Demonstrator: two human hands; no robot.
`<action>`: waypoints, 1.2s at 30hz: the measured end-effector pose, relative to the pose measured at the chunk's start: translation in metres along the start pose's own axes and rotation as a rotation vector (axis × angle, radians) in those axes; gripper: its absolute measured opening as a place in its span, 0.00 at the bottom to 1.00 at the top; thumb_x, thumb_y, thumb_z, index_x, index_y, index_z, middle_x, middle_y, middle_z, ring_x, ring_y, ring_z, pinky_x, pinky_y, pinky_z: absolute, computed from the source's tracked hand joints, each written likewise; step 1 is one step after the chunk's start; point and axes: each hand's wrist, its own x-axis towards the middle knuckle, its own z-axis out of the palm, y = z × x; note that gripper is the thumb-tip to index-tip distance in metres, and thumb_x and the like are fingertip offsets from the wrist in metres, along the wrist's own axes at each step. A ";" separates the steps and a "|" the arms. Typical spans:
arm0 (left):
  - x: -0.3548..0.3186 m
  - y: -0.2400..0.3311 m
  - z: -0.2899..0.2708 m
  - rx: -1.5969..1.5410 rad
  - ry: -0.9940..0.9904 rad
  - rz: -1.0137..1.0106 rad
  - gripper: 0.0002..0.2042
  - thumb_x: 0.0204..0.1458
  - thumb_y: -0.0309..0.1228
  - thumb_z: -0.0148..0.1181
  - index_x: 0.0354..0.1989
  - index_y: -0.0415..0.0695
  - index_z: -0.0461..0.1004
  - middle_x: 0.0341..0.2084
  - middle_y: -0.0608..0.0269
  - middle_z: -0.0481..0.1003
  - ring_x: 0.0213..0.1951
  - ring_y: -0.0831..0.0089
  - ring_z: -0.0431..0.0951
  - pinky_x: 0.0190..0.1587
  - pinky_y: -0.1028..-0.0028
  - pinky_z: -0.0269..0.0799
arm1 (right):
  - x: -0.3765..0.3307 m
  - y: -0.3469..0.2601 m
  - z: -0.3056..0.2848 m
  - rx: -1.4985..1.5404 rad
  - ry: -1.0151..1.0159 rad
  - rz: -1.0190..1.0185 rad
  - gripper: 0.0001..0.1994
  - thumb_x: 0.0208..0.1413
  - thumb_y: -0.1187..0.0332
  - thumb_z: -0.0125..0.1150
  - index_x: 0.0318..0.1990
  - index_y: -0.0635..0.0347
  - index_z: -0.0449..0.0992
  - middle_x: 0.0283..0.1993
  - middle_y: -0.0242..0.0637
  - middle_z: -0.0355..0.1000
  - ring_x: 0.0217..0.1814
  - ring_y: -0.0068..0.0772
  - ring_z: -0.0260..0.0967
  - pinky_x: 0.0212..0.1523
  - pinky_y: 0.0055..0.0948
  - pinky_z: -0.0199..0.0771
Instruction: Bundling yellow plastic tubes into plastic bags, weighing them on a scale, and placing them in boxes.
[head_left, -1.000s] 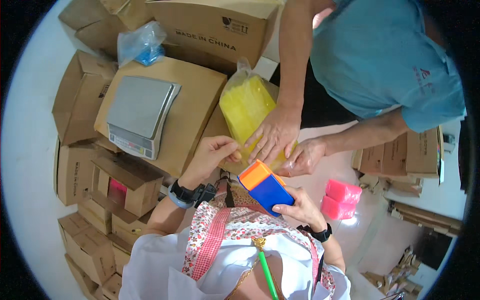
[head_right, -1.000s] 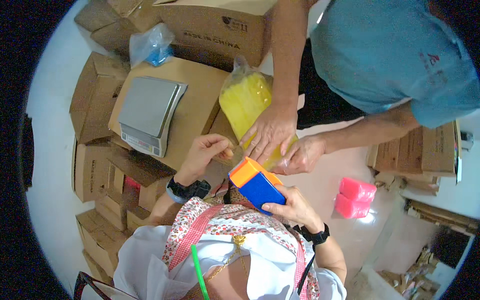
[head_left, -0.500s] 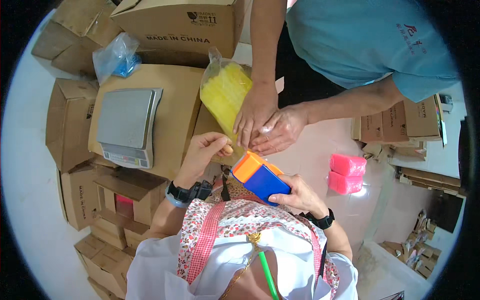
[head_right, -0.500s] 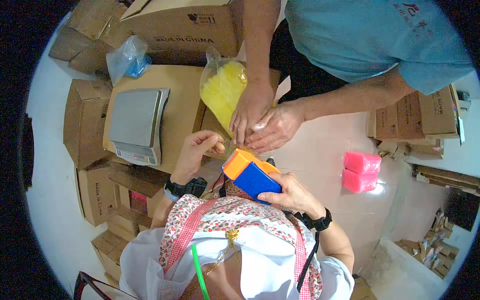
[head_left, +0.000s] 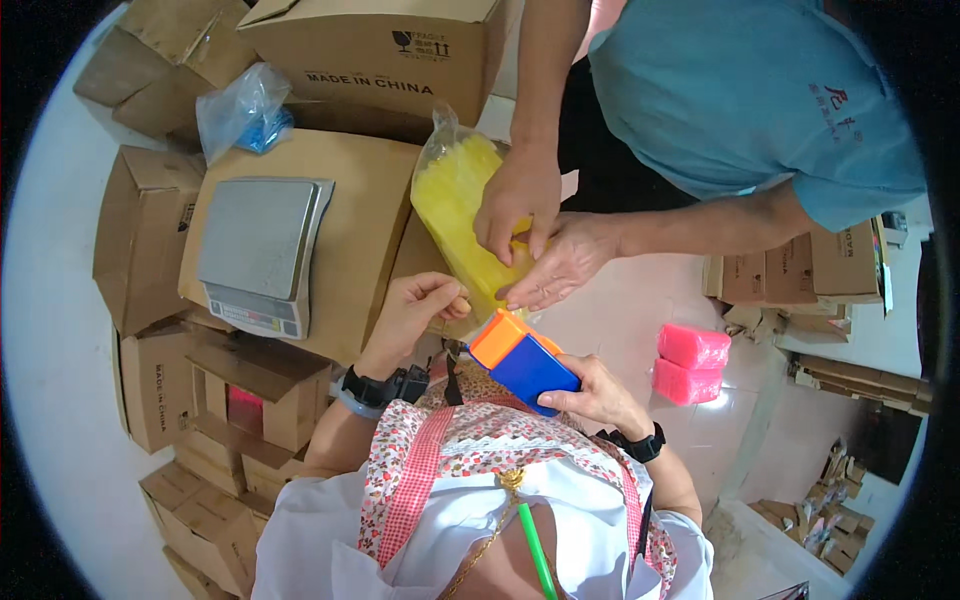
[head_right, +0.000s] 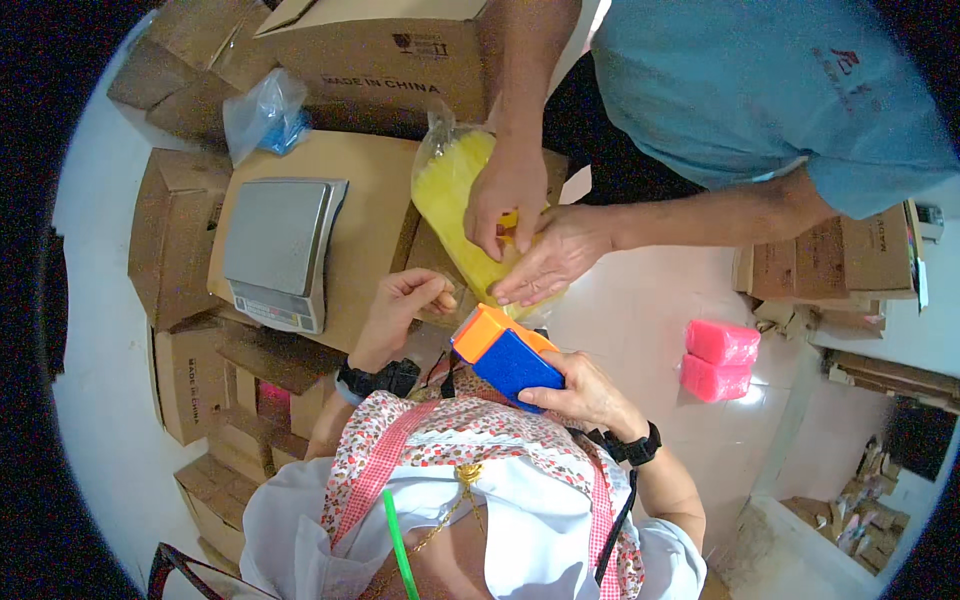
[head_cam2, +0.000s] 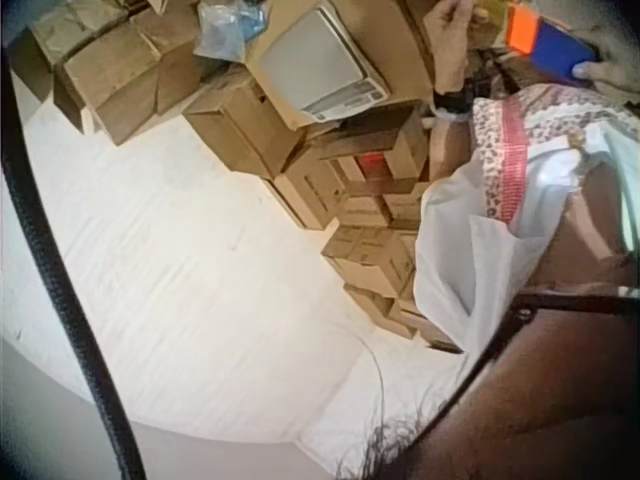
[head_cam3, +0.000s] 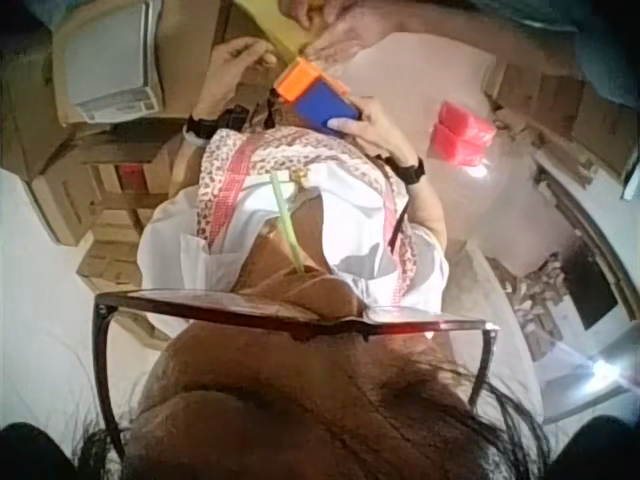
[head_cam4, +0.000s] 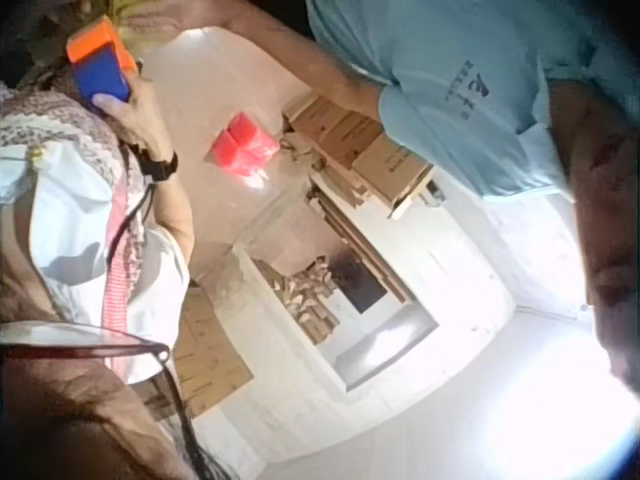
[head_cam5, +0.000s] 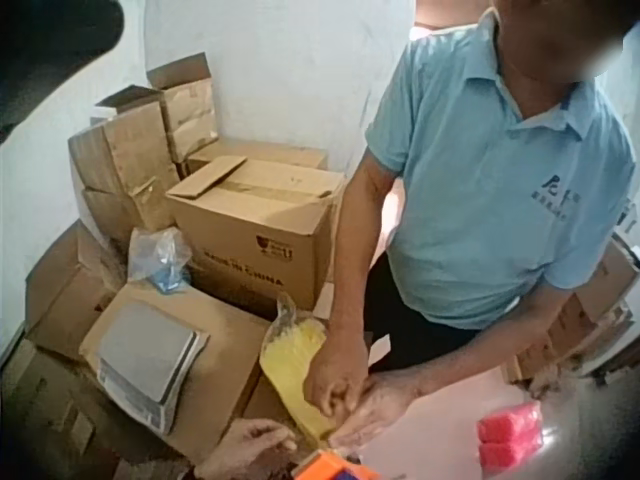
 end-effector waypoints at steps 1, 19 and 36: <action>0.000 0.000 0.000 -0.001 0.007 0.004 0.10 0.55 0.32 0.53 0.34 0.38 0.75 0.25 0.63 0.76 0.27 0.79 0.75 0.33 0.80 0.71 | 0.001 0.001 0.000 0.003 0.012 -0.014 0.18 0.47 0.60 0.63 0.39 0.65 0.72 0.22 0.37 0.71 0.21 0.23 0.68 0.25 0.25 0.67; 0.011 -0.004 -0.003 0.005 -0.014 0.016 0.10 0.55 0.32 0.52 0.33 0.38 0.75 0.25 0.64 0.76 0.28 0.80 0.74 0.33 0.81 0.69 | 0.010 -0.004 -0.006 0.046 -0.023 0.055 0.19 0.46 0.63 0.65 0.41 0.67 0.72 0.29 0.34 0.72 0.30 0.19 0.66 0.32 0.23 0.68; 0.031 0.055 0.008 0.004 -0.036 0.254 0.09 0.55 0.29 0.51 0.33 0.36 0.74 0.22 0.66 0.73 0.25 0.81 0.72 0.30 0.82 0.68 | 0.004 -0.051 -0.012 0.082 0.127 -0.010 0.20 0.45 0.61 0.66 0.40 0.67 0.73 0.30 0.37 0.74 0.30 0.22 0.70 0.33 0.23 0.70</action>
